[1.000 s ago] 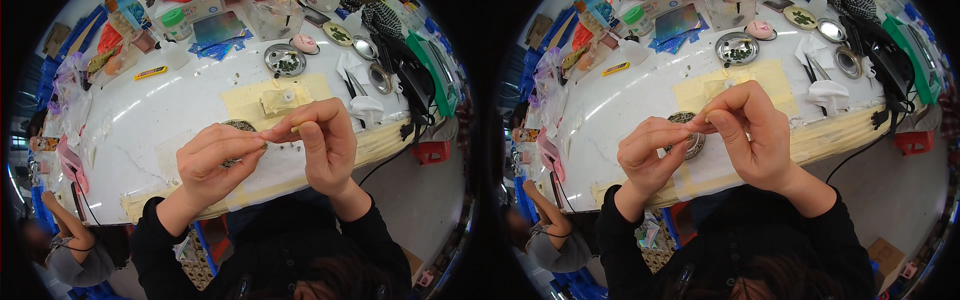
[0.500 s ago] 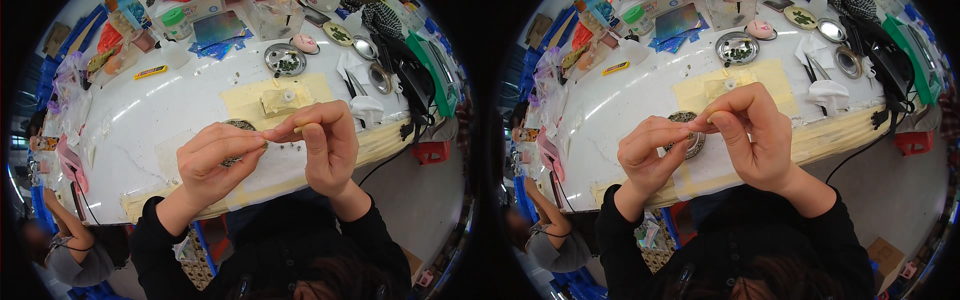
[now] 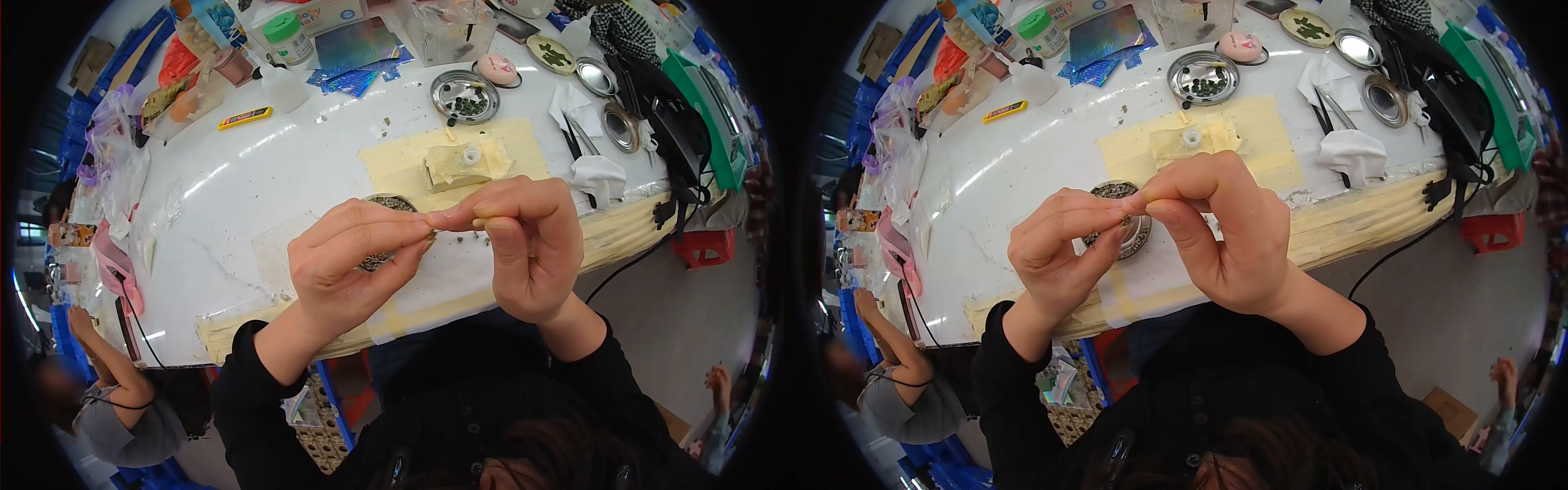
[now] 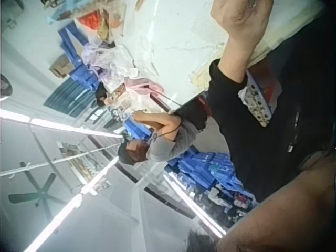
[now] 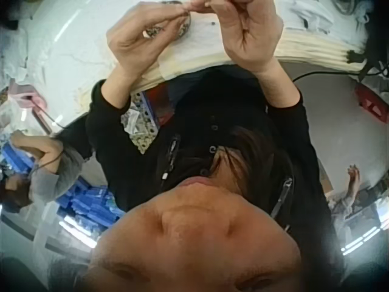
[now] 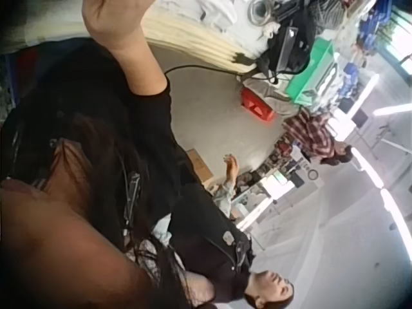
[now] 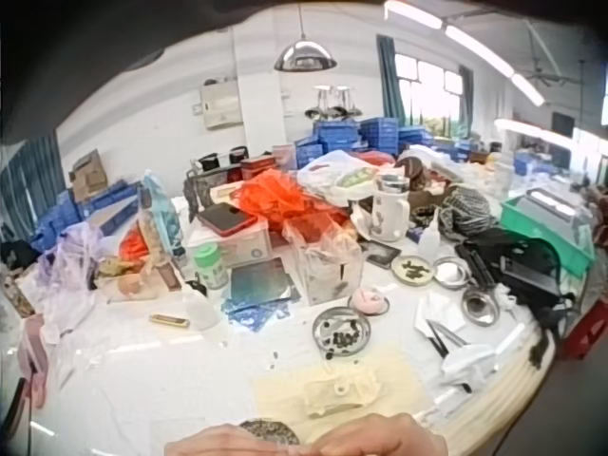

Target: Assembling small metal components by hand on a workbench.

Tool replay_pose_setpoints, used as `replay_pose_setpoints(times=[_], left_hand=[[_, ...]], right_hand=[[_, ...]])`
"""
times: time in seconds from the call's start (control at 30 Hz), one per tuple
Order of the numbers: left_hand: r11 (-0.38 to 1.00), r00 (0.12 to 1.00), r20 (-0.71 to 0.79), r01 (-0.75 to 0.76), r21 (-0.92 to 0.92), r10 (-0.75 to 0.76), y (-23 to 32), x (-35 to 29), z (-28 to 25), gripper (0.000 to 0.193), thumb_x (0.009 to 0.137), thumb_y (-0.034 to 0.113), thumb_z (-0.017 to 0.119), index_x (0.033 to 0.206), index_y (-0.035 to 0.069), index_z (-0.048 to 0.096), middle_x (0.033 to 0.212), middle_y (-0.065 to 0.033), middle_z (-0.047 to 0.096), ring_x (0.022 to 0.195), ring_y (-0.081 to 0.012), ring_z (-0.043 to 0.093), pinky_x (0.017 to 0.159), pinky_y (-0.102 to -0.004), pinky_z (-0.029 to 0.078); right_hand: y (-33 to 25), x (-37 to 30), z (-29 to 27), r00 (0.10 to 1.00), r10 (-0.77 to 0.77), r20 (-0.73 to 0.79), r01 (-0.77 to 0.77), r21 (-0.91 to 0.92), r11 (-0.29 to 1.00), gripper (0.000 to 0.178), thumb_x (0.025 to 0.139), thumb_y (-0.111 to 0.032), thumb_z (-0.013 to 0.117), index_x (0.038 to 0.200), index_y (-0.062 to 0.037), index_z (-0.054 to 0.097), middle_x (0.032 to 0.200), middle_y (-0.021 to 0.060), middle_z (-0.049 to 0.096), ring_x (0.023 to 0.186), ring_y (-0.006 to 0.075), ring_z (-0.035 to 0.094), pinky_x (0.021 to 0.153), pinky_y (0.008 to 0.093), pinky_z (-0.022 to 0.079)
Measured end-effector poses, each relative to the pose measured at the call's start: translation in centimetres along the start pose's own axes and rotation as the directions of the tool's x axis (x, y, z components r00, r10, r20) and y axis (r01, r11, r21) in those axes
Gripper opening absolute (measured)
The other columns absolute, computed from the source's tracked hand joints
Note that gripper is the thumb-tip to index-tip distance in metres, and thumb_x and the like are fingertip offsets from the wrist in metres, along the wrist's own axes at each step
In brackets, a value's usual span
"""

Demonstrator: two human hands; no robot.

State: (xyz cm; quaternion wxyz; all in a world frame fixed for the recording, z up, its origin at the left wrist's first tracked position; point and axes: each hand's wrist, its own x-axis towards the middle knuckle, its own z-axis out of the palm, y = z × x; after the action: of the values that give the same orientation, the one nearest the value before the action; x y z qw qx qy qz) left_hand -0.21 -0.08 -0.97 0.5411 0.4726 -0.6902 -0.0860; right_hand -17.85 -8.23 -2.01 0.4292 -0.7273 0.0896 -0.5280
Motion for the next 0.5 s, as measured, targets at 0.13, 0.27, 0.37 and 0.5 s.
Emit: replay_pose_setpoints(times=[0.13, 0.27, 0.37, 0.5], left_hand=[[1.0, 1.0, 0.006, 0.0, -0.01, 0.0, -0.07, 0.04, 0.06, 0.023, 0.072, -0.008, 0.078, 0.092, 0.001, 0.074, 0.088, -0.009, 0.074, 0.078, -0.0201, 0.071, 0.068, -0.0281, 0.055], [1.0, 1.0, 0.01, 0.007, -0.006, -0.007, -0.02, 0.0, -0.01, 0.023, 0.072, -0.008, 0.078, 0.092, 0.002, 0.074, 0.088, -0.009, 0.074, 0.079, -0.0203, 0.071, 0.069, -0.0284, 0.055], [1.0, 1.0, 0.006, 0.008, -0.009, -0.008, -0.04, -0.04, 0.0, 0.023, 0.072, -0.008, 0.079, 0.092, 0.002, 0.074, 0.088, -0.0089, 0.074, 0.079, -0.0203, 0.071, 0.069, -0.0285, 0.055], [1.0, 1.0, 0.003, 0.0, -0.013, 0.0, -0.02, 0.12, 0.01, 0.023, 0.072, -0.008, 0.079, 0.092, 0.002, 0.074, 0.089, -0.0088, 0.074, 0.078, -0.02, 0.071, 0.069, -0.0282, 0.055]], right_hand=[[0.25, -0.09, 0.08, 0.999, 0.012, -0.033, -0.011, 0.043, 0.999, 0.011, 0.1, -0.006, 0.055, 0.103, 0.0042, 0.055, 0.093, 0.0113, 0.067, 0.079, 0.0138, 0.069, 0.068, 0.0236, 0.055], [0.23, -0.11, 0.17, 0.999, 0.038, -0.039, -0.035, 0.078, 0.996, 0.011, 0.1, -0.007, 0.055, 0.103, 0.0043, 0.055, 0.093, 0.0113, 0.066, 0.08, 0.0137, 0.069, 0.069, 0.0238, 0.055], [0.19, -0.01, 0.2, 0.998, 0.041, -0.043, -0.036, 0.101, 0.994, 0.011, 0.1, -0.006, 0.055, 0.103, 0.0046, 0.055, 0.093, 0.0113, 0.066, 0.081, 0.0139, 0.069, 0.07, 0.024, 0.055], [-0.03, 0.08, 0.17, 0.998, 0.054, -0.035, -0.05, 0.088, 0.995, 0.01, 0.1, -0.005, 0.055, 0.103, 0.0049, 0.055, 0.094, 0.0115, 0.066, 0.081, 0.0142, 0.069, 0.07, 0.0241, 0.055]])
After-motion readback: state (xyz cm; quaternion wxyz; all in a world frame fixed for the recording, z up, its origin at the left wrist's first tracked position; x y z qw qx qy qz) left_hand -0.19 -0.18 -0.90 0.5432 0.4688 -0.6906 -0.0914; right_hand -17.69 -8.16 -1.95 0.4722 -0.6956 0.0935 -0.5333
